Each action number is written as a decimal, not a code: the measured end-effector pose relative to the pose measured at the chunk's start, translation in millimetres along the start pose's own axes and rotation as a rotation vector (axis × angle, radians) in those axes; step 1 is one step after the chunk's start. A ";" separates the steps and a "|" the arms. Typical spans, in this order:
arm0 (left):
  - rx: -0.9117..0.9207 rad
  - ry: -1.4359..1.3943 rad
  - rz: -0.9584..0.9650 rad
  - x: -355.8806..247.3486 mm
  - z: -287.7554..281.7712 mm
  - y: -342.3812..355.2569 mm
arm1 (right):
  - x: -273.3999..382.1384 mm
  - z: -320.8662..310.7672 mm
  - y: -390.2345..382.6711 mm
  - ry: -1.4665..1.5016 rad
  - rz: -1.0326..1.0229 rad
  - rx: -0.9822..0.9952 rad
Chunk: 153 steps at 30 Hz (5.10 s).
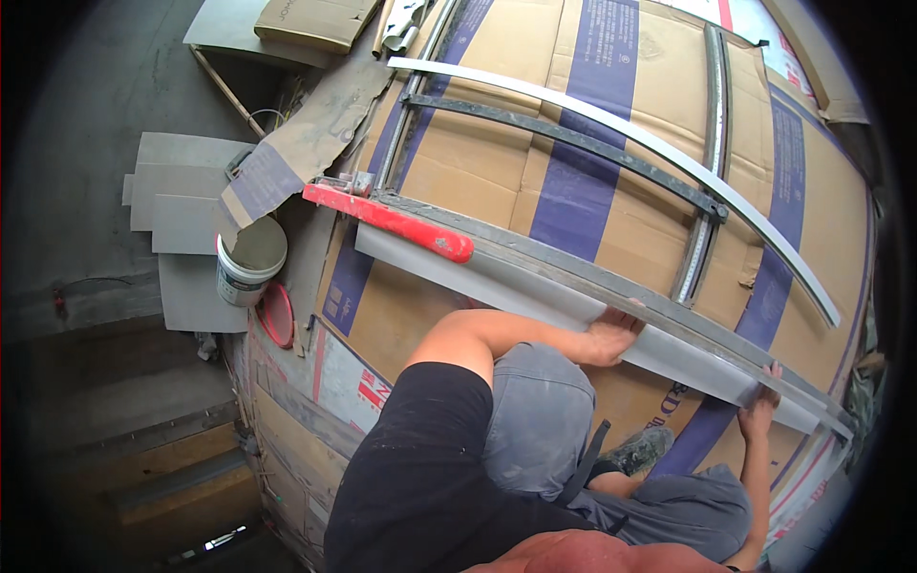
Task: Cutting skirting boards or tiles using a manual tile cutter on the floor.
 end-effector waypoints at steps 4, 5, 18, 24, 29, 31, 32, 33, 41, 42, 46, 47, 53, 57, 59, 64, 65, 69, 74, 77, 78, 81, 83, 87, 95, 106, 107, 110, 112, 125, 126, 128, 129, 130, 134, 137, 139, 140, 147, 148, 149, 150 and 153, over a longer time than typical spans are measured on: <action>-0.096 -0.013 0.133 2.0 -33.4 11.6 | -6.5 -6.5 -7.1 0.014 0.016 -0.013; -0.143 -0.001 0.146 2.3 -37.8 13.7 | -9.9 -4.9 -9.0 0.024 -0.018 -0.042; -0.242 0.191 0.091 27.9 -29.4 21.6 | 22.7 -14.0 14.6 0.041 0.064 0.040; -0.290 0.269 -0.011 88.8 -46.3 -18.0 | 22.3 -6.9 26.7 -0.098 -0.026 0.037; -0.178 0.194 -0.164 172.8 -62.1 -81.4 | 27.0 -6.5 40.1 -0.105 -0.193 -0.005; -0.223 0.179 -0.163 177.2 -58.2 -85.3 | 28.6 -8.6 39.4 -0.088 -0.179 0.013; -0.272 0.162 -0.158 177.8 -56.0 -84.8 | 28.9 -8.5 40.1 -0.075 -0.162 0.028; -0.417 0.199 -0.158 177.3 -55.1 -81.1 | 27.7 -6.1 42.7 -0.076 -0.165 0.029; -0.427 0.091 -0.128 186.2 -64.5 -76.9 | 26.3 -3.4 46.9 -0.117 -0.030 0.058; -0.419 0.091 -0.132 187.4 -64.6 -76.9 | 26.1 -1.0 46.1 -0.120 -0.027 0.056; -0.426 0.122 -0.150 188.4 -62.5 -78.1 | 27.8 -0.5 45.0 -0.121 -0.056 0.053; -0.425 0.113 -0.144 189.2 -61.7 -78.4 | 27.7 -0.6 44.0 -0.112 -0.056 0.047; -0.416 0.106 -0.145 190.6 -56.3 -84.0 | 34.0 -0.4 41.3 -0.092 -0.097 0.016; -0.439 0.094 -0.128 192.9 -57.7 -86.0 | 42.7 0.9 36.2 -0.075 -0.111 0.002; -0.432 0.094 -0.123 192.2 -56.8 -85.7 | 42.8 2.8 32.6 -0.088 -0.101 -0.028; -0.445 0.099 -0.120 189.6 -57.2 -85.5 | 37.7 9.7 30.1 -0.084 -0.090 -0.045; -0.440 0.105 -0.134 188.9 -57.2 -86.0 | 38.1 10.3 30.6 -0.098 -0.086 -0.044; -0.427 0.098 -0.165 186.3 -57.6 -85.4 | 36.5 10.8 30.2 -0.071 -0.103 -0.069; -0.450 0.100 -0.161 187.6 -55.0 -86.1 | 40.5 6.8 34.2 -0.081 -0.110 -0.053; -0.441 0.101 -0.155 187.9 -59.5 -85.6 | 42.5 4.3 32.5 -0.096 -0.127 -0.071; -0.440 0.112 -0.150 188.5 -61.8 -85.5 | 41.7 5.2 32.9 -0.095 -0.127 -0.068; -0.413 0.109 -0.146 190.6 -68.3 -85.5 | 35.7 5.9 34.5 -0.080 -0.109 -0.078; -0.436 0.111 -0.153 191.9 -69.3 -86.2 | 35.6 7.2 41.8 -0.081 -0.123 -0.064; -0.436 0.083 -0.127 193.7 -68.5 -77.4 | 31.5 7.0 41.4 -0.113 -0.116 -0.052; -0.443 0.059 -0.114 197.8 -57.8 -80.9 | 22.5 13.4 48.1 -0.076 -0.142 -0.028; 0.213 -0.381 -0.588 118.0 -88.2 -231.9 | 16.4 18.4 60.5 0.002 -0.176 -0.015; 0.203 -0.383 -0.594 109.8 -101.3 -249.5 | -3.8 23.1 56.1 -0.040 -0.189 -0.043; 0.321 -0.693 -0.881 65.8 -165.8 -315.7 | 16.0 19.7 60.5 -0.070 -0.217 0.010; -0.006 -0.326 -0.878 32.6 -226.1 -334.2 | 20.7 13.8 58.3 -0.093 -0.250 -0.028; 0.011 -0.433 -0.860 -149.3 -277.3 -325.2 | 26.9 29.1 63.6 -0.213 -0.092 0.087; 0.013 -0.443 -0.868 -151.4 -273.5 -334.9 | 26.3 27.3 63.7 -0.275 -0.105 0.082; 0.016 -0.283 -0.910 -148.3 -267.5 -351.2 | 43.3 17.5 66.8 -0.305 -0.041 0.194; -0.105 -0.397 -0.883 -147.0 -265.4 -355.1 | 37.7 29.3 66.3 -0.329 -0.029 0.176; -0.107 -0.405 -0.885 -147.4 -266.8 -354.5 | 37.5 30.1 61.8 -0.355 -0.014 0.162; -0.214 -0.437 -0.827 -139.4 -276.2 -342.5 | 24.4 28.7 66.6 -0.343 0.074 0.216; -0.201 -0.443 -0.817 -132.5 -269.6 -343.7 | 26.9 31.4 65.9 -0.371 0.022 0.164; -0.171 -0.467 -0.821 -129.6 -259.8 -348.5 | 28.5 32.8 67.0 -0.374 0.058 0.208; -0.149 -0.474 -0.819 -128.5 -254.4 -351.5 | 27.4 32.4 67.0 -0.381 0.023 0.176; -0.158 -0.554 -0.800 -120.7 -240.1 -351.4 | 27.1 25.9 63.8 -0.319 -0.003 0.071; -0.157 -0.554 -0.771 -122.0 -244.2 -349.9 | 25.5 25.8 61.7 -0.307 -0.017 0.079; -0.105 -0.567 -0.815 -122.9 -249.1 -350.0 | 26.0 26.2 60.8 -0.327 -0.013 0.107; -0.056 -0.580 -0.863 -123.5 -251.5 -351.3 | 30.6 27.4 61.9 -0.345 -0.013 0.135; -0.023 -0.613 -0.885 -122.2 -254.5 -349.9 | 37.8 25.6 58.3 -0.361 -0.070 0.114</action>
Point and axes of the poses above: each hand's wrist, its own y-axis towards the middle knuckle, its own z-axis out of the palm, x = y × z, the point moved 2 cm from there along y, towards the middle knuckle, and after that the axes turned 9 degrees about y, right-handed, at the moved point
